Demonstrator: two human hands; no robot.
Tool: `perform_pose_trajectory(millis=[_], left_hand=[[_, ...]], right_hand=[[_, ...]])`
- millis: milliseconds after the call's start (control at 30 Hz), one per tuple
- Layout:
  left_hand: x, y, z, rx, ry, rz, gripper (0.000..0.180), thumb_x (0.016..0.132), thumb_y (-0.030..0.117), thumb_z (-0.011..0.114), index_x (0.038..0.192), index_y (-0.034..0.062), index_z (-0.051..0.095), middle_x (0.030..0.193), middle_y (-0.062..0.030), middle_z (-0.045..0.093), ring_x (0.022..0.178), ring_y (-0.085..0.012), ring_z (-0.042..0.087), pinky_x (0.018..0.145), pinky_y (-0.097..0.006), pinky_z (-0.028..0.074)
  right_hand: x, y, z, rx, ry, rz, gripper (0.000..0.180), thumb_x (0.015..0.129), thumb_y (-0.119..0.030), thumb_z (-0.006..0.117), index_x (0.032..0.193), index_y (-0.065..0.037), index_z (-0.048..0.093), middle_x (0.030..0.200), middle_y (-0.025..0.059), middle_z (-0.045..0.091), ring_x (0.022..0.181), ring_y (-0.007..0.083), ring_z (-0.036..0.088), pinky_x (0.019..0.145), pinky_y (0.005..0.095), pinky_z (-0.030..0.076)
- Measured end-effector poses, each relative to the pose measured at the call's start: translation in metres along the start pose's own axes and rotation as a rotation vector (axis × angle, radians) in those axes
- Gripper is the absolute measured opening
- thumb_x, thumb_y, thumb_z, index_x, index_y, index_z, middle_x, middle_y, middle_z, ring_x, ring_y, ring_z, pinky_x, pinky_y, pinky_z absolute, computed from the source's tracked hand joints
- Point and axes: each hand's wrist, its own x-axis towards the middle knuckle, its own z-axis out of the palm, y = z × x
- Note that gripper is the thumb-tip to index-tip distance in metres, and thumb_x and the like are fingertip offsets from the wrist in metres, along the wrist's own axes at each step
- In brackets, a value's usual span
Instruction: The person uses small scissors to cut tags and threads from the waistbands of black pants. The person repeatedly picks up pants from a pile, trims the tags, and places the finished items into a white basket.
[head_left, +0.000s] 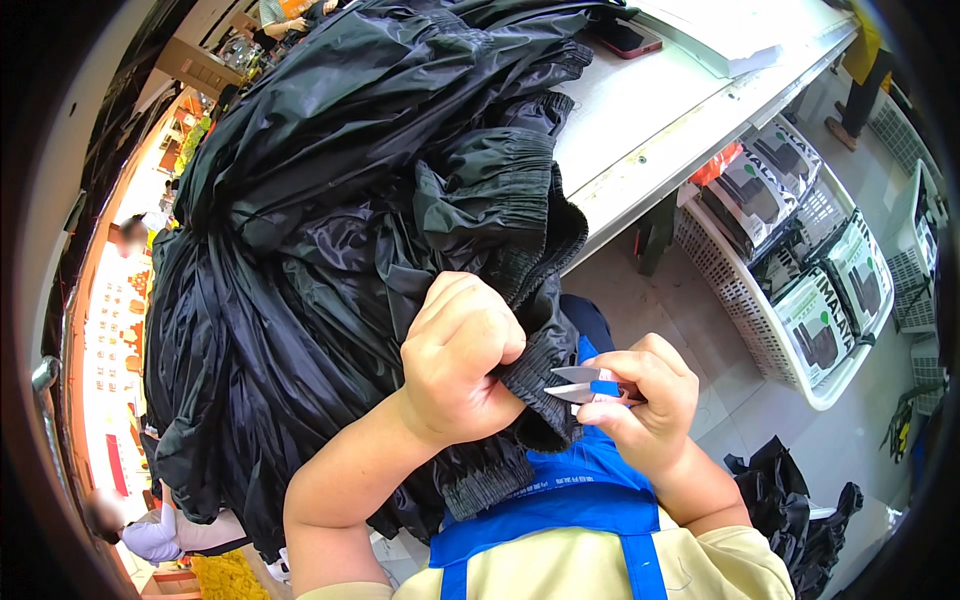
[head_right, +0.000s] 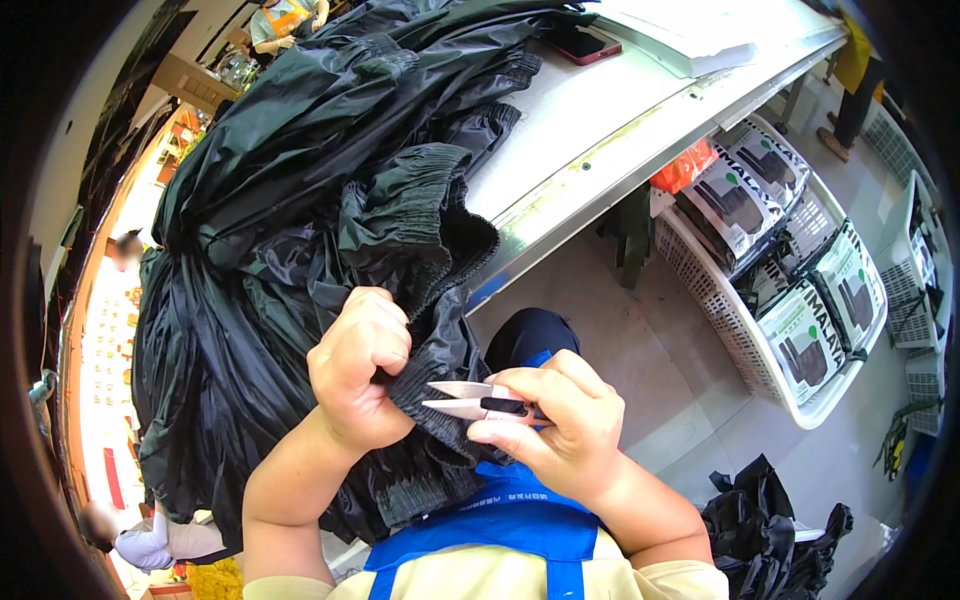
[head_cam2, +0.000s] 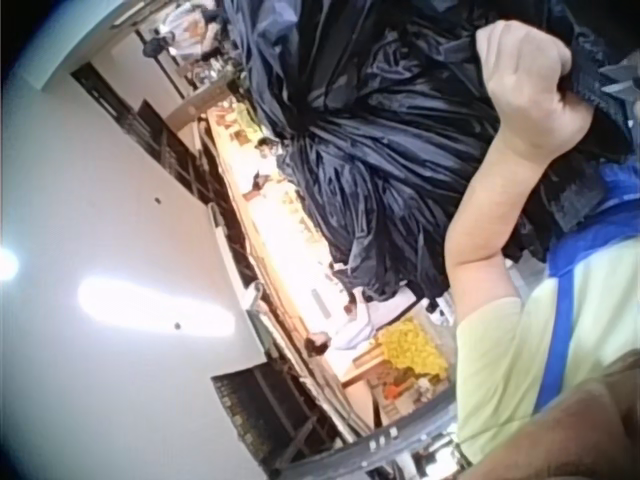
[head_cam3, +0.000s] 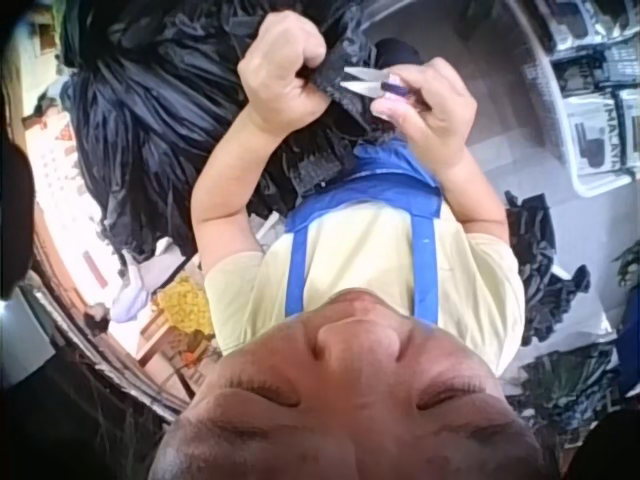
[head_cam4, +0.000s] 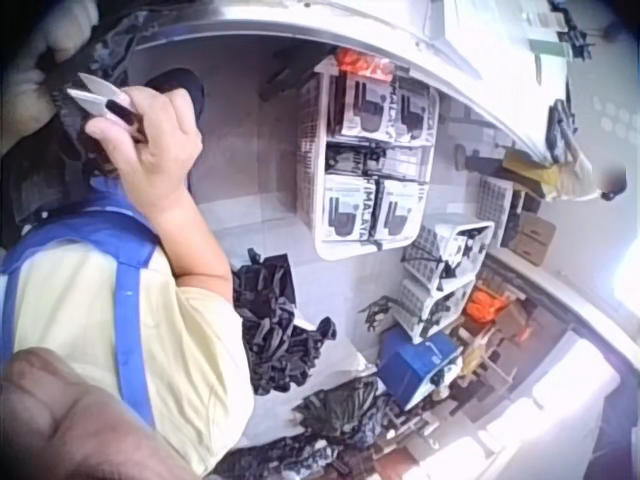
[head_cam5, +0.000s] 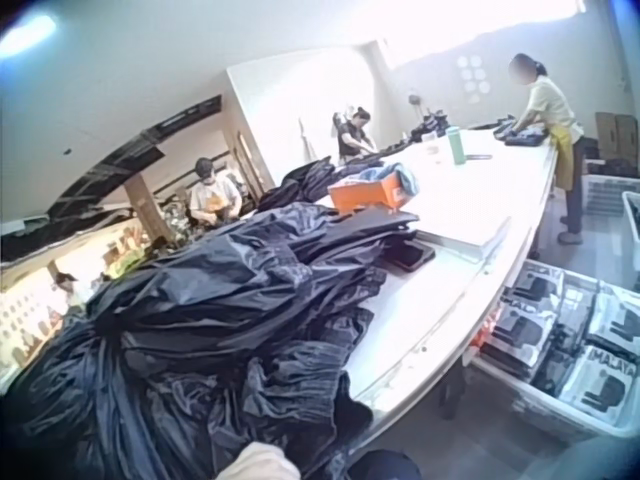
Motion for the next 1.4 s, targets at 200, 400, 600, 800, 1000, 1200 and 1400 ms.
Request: perform_pose_trajectory(millis=[200, 400, 600, 800, 1000, 1200, 1400], left_hand=[[0.001, 0.000, 0.002, 0.016, 0.018, 0.025, 0.031, 0.054, 0.002, 0.071, 0.063, 0.0087, 0.042, 0.061, -0.0046, 0.046, 0.053, -0.0224, 0.047, 0.054, -0.031, 0.036], [0.001, 0.000, 0.002, 0.054, -0.013, 0.066, 0.031, 0.054, 0.001, 0.072, 0.064, 0.0088, 0.043, 0.061, -0.0044, 0.048, 0.053, -0.0221, 0.047, 0.055, -0.031, 0.036], [0.003, 0.003, 0.001, 0.037, 0.006, 0.044, 0.028, 0.053, -0.002, 0.069, 0.067, 0.0084, 0.048, 0.064, -0.0043, 0.050, 0.057, -0.0231, 0.049, 0.058, -0.032, 0.038], [0.018, 0.013, -0.008, 0.139, -0.306, -0.114, 0.031, 0.054, -0.004, 0.069, 0.081, 0.0081, 0.058, 0.083, -0.0055, 0.057, 0.077, -0.0234, 0.055, 0.070, -0.032, 0.041], [0.042, 0.014, -0.019, 0.150, -0.675, -0.321, 0.038, 0.058, 0.001, 0.063, 0.094, 0.0128, 0.062, 0.093, -0.0021, 0.060, 0.098, -0.0240, 0.051, 0.086, -0.036, 0.035], [0.038, 0.005, -0.029, -0.241, -0.645, -0.577, 0.033, 0.061, 0.006, 0.061, 0.093, 0.0034, 0.058, 0.082, -0.0070, 0.059, 0.080, -0.0205, 0.057, 0.076, -0.030, 0.043], [0.041, 0.002, -0.033, -0.445, -0.706, -0.690, 0.023, 0.073, 0.013, 0.063, 0.092, 0.0004, 0.058, 0.081, -0.0036, 0.059, 0.077, -0.0124, 0.057, 0.071, -0.025, 0.044]], right_hand=[[0.008, -0.007, -0.004, -0.044, 0.007, 0.025, 0.034, 0.063, -0.024, 0.082, 0.086, -0.003, 0.068, 0.070, 0.0053, 0.061, 0.055, 0.0131, 0.051, 0.048, 0.0247, 0.041], [0.011, -0.016, -0.010, -0.224, 0.011, -0.036, 0.032, 0.064, -0.024, 0.082, 0.083, -0.004, 0.066, 0.067, 0.0044, 0.057, 0.052, 0.0126, 0.048, 0.046, 0.0246, 0.039], [-0.004, 0.000, -0.017, 0.104, 0.046, 0.044, 0.047, 0.059, -0.024, 0.087, 0.092, -0.005, 0.061, 0.071, 0.0022, 0.052, 0.055, 0.0077, 0.044, 0.046, 0.0215, 0.034], [0.008, 0.002, 0.000, -0.089, 0.023, -0.031, 0.030, 0.068, -0.002, 0.068, 0.098, -0.003, 0.063, 0.065, 0.0029, 0.050, 0.056, 0.0121, 0.047, 0.046, 0.0252, 0.037], [0.012, 0.013, -0.010, 0.907, 0.011, 0.530, 0.013, 0.082, -0.007, 0.052, 0.088, 0.001, 0.060, 0.069, -0.0033, 0.052, 0.055, 0.0024, 0.039, 0.050, 0.0182, 0.030], [0.024, 0.004, -0.005, 1.127, -0.017, 0.714, 0.011, 0.082, -0.011, 0.053, 0.085, -0.002, 0.058, 0.067, -0.0039, 0.052, 0.052, -0.0005, 0.036, 0.047, 0.0159, 0.027], [0.019, 0.008, -0.003, 0.942, -0.103, 0.632, 0.014, 0.085, -0.013, 0.053, 0.086, -0.001, 0.059, 0.067, -0.0047, 0.049, 0.054, 0.0007, 0.036, 0.047, 0.0172, 0.028]])
